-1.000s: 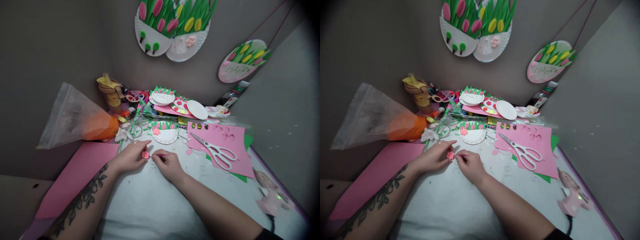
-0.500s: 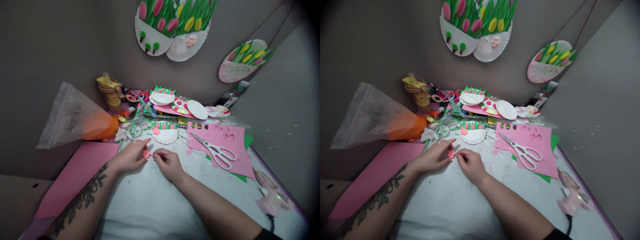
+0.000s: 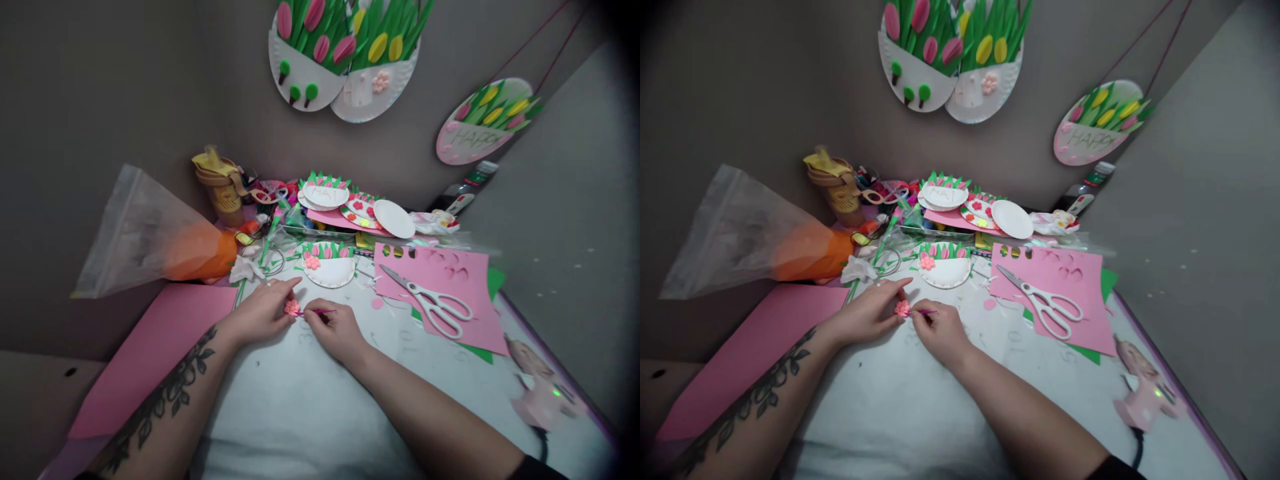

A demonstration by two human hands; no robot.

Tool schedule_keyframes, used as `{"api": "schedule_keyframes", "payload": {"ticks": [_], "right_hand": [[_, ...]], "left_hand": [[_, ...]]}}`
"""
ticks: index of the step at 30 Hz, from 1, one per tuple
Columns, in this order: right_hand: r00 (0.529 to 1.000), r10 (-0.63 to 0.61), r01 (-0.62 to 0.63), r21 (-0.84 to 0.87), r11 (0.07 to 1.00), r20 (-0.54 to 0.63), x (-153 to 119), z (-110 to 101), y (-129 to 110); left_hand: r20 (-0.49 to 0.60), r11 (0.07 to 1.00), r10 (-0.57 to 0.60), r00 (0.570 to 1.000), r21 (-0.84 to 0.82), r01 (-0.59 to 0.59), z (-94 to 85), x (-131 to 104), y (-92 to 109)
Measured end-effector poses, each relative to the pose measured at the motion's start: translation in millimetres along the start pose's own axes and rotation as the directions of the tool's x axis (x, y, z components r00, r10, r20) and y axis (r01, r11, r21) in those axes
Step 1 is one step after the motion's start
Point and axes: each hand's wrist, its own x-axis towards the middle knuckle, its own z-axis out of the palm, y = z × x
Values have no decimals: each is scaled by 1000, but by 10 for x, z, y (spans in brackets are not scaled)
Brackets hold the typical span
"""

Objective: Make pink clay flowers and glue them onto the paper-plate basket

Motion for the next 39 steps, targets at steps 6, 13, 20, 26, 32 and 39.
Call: {"api": "schedule_keyframes", "payload": {"ticks": [6, 13, 20, 26, 32, 39], "right_hand": [[998, 20, -18, 24, 1000, -63, -14, -31, -6], [998, 35, -33, 29, 999, -54, -6, -47, -10], [999, 19, -18, 19, 1000, -47, -9, -51, -16], [994, 39, -39, 5, 999, -98, 2, -83, 25], [997, 29, -29, -7, 1000, -70, 17, -93, 39], [999, -39, 39, -15, 999, -16, 18, -85, 22]], "left_hand": [[-26, 1000, 10, 1000, 6, -9, 1, 0, -7], [1, 999, 35, 999, -42, -35, -28, -37, -18], [13, 997, 25, 1000, -69, -24, 4, 12, 69], [-5, 997, 49, 999, -56, -50, 30, 16, 89], [-36, 993, 78, 996, -87, -81, 27, -23, 5], [-10, 998, 38, 999, -40, -39, 46, -3, 17]]}}
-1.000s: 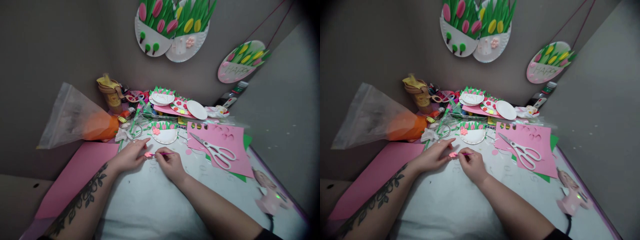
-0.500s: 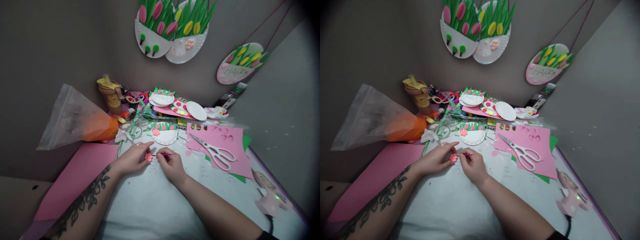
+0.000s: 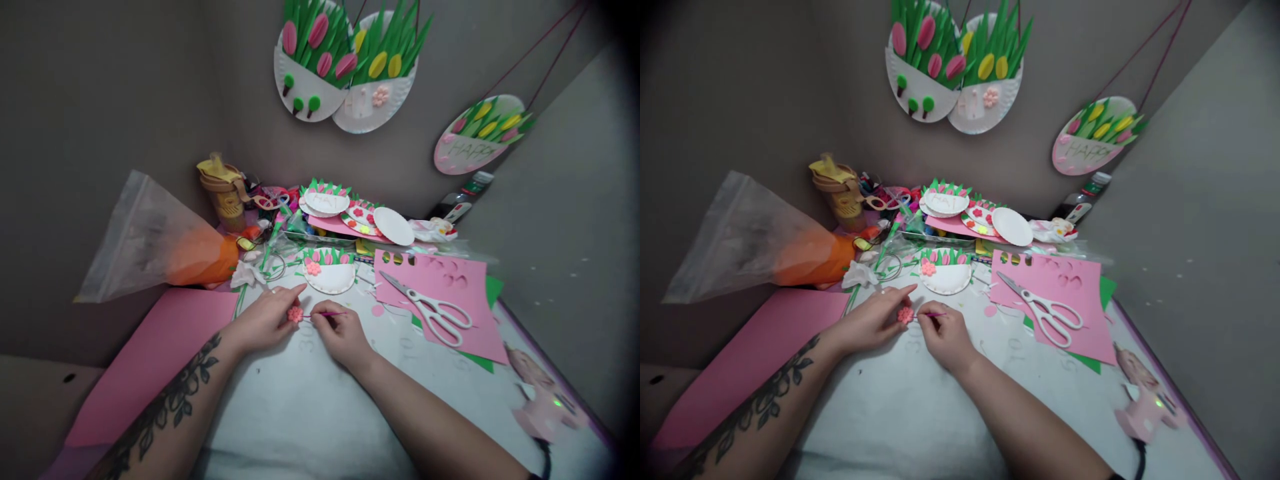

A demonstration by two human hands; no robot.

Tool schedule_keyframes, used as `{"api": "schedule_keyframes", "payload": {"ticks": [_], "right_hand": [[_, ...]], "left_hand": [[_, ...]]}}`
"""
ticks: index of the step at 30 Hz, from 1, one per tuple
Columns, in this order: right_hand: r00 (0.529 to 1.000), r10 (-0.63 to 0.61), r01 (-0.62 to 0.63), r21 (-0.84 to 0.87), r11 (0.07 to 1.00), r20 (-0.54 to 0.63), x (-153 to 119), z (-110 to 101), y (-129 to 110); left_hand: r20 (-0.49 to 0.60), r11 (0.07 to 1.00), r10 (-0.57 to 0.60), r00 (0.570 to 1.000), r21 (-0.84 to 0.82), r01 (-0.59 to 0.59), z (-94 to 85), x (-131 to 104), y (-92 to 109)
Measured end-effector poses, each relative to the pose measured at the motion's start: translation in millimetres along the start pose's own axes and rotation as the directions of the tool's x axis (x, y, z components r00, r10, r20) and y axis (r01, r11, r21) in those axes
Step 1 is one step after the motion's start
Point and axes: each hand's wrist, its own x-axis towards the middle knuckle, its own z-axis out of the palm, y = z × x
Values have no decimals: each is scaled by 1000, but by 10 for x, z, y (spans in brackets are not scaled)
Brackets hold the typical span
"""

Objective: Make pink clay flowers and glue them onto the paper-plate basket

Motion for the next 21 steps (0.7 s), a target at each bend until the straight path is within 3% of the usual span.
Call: {"api": "schedule_keyframes", "payload": {"ticks": [12, 21], "right_hand": [[998, 52, -54, 63, 997, 33, -1, 32, 7], [985, 143, -128, 150, 980, -93, -2, -5, 76]], "left_hand": [[-9, 1000, 5, 1000, 7, -5, 24, 7, -22], [-26, 995, 61, 998, -78, -63, -7, -21, -13]]}}
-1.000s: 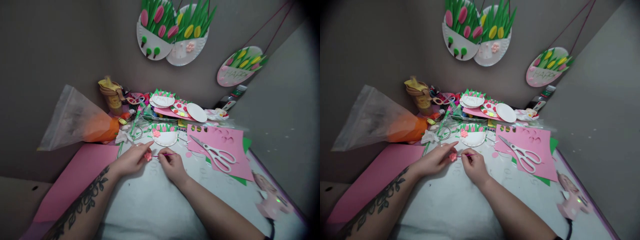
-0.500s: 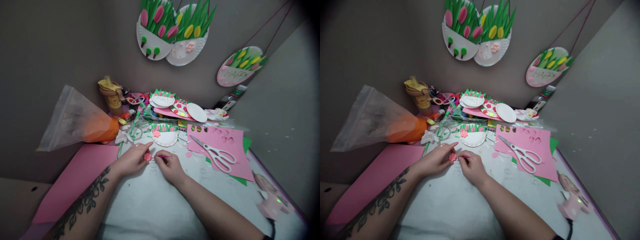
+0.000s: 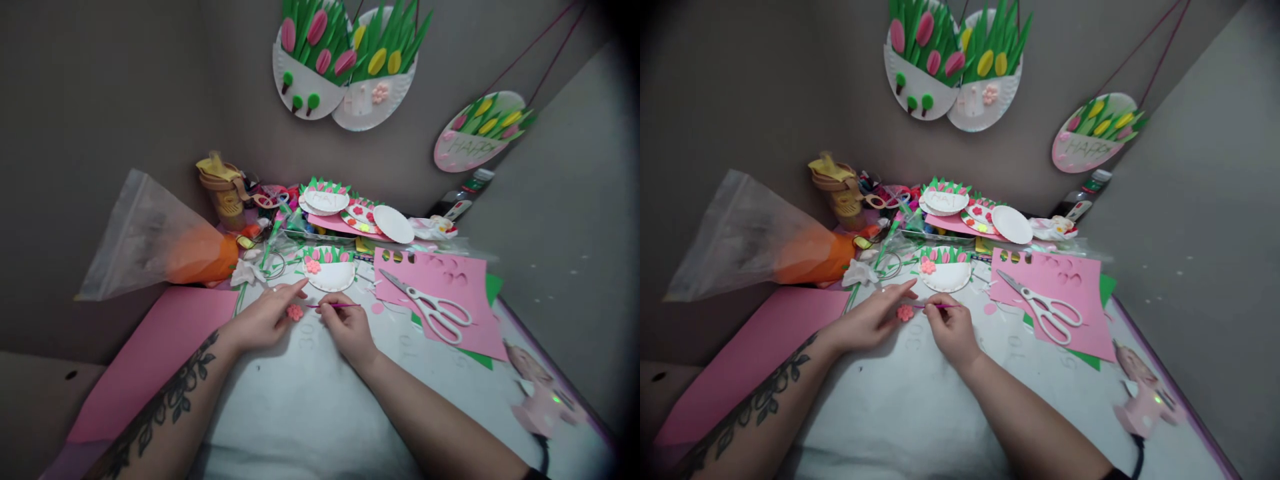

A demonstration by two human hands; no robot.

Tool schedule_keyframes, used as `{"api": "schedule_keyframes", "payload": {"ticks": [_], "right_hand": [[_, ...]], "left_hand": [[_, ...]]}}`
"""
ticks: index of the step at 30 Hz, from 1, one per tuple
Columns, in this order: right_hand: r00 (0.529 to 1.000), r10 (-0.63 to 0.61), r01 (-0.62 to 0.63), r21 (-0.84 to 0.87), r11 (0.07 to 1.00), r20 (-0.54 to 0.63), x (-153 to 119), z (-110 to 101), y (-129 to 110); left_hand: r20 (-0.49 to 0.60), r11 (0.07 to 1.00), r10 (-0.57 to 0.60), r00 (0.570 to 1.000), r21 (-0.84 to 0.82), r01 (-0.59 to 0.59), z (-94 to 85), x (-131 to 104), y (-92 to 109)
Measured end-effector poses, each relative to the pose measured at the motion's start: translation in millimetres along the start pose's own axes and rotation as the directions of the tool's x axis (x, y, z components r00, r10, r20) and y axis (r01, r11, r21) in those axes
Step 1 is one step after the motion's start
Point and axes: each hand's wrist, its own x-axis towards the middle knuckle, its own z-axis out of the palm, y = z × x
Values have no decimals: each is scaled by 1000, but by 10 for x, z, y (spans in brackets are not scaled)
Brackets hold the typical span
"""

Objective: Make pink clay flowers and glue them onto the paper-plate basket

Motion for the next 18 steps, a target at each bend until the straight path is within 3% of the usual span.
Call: {"api": "schedule_keyframes", "payload": {"ticks": [10, 14, 18], "right_hand": [[983, -145, 146, 2, 989, 110, -23, 33, 9], [927, -290, 328, -135, 935, 238, -27, 27, -43], [905, -250, 347, -254, 903, 345, -39, 69, -44]], "left_hand": [[6, 996, -79, 997, 30, 79, -42, -6, -13], [-16, 995, -97, 995, -12, 97, -36, -12, -55], [-106, 983, -182, 978, -27, 180, -20, 0, -94]]}}
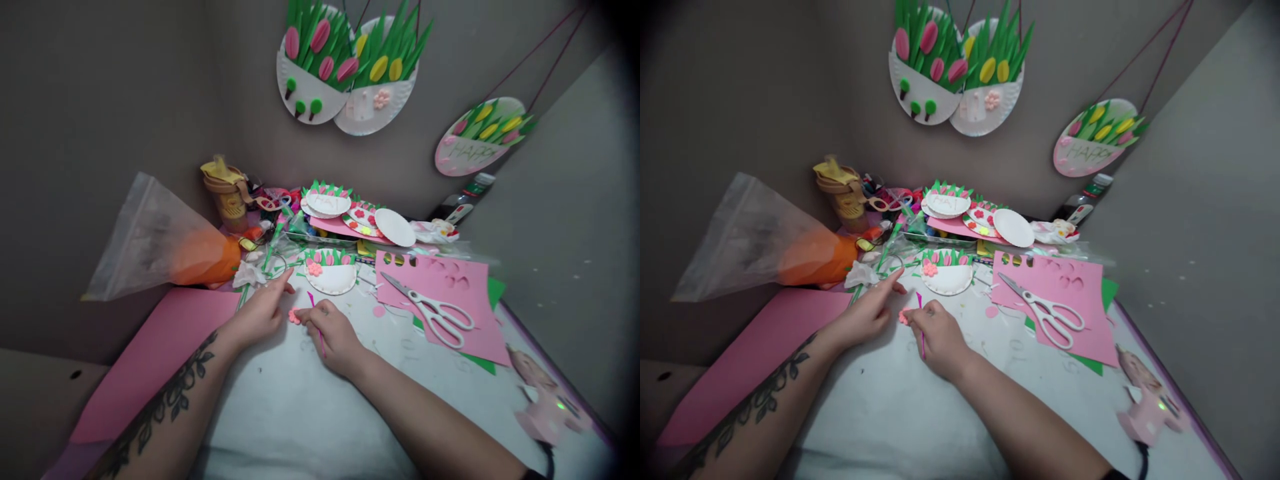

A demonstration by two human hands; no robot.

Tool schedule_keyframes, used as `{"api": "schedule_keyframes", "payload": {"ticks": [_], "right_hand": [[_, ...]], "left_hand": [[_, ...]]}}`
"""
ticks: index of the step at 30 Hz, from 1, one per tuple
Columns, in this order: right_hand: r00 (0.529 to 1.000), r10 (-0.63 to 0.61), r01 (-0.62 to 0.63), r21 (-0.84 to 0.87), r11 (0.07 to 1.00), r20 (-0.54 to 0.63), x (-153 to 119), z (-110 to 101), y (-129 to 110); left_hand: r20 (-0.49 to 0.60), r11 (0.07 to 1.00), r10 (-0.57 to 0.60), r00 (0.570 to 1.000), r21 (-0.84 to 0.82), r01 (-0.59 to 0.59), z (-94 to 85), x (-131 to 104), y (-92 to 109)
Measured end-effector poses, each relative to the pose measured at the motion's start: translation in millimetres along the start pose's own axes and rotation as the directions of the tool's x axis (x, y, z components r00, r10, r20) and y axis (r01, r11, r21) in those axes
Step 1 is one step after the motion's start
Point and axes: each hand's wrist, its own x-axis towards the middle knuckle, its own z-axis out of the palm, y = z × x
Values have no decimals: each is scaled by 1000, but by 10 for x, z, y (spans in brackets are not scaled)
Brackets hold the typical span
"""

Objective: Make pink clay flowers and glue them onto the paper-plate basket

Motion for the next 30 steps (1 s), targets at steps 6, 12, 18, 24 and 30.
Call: {"api": "schedule_keyframes", "payload": {"ticks": [6, 12, 18, 24, 30], "right_hand": [[997, 51, -46, -85, 995, 62, -5, 54, 7], [996, -39, 43, 54, 998, -81, 22, -52, -35], [975, -213, 219, -164, 962, 55, 157, -38, -166], [950, -183, 244, -234, 941, 254, 275, 24, -249], [985, 171, -163, -216, 963, 16, 187, -19, -54]], "left_hand": [[-38, 998, -31, 999, -54, 29, 6, -2, 13], [-185, 974, -113, 976, -213, 73, 17, 35, -16], [28, 768, -264, 964, -598, 228, -12, 52, 104], [44, 532, -325, 945, -818, 221, -90, 34, 145], [-23, 619, -427, 904, -736, 274, -271, 57, 26]]}}
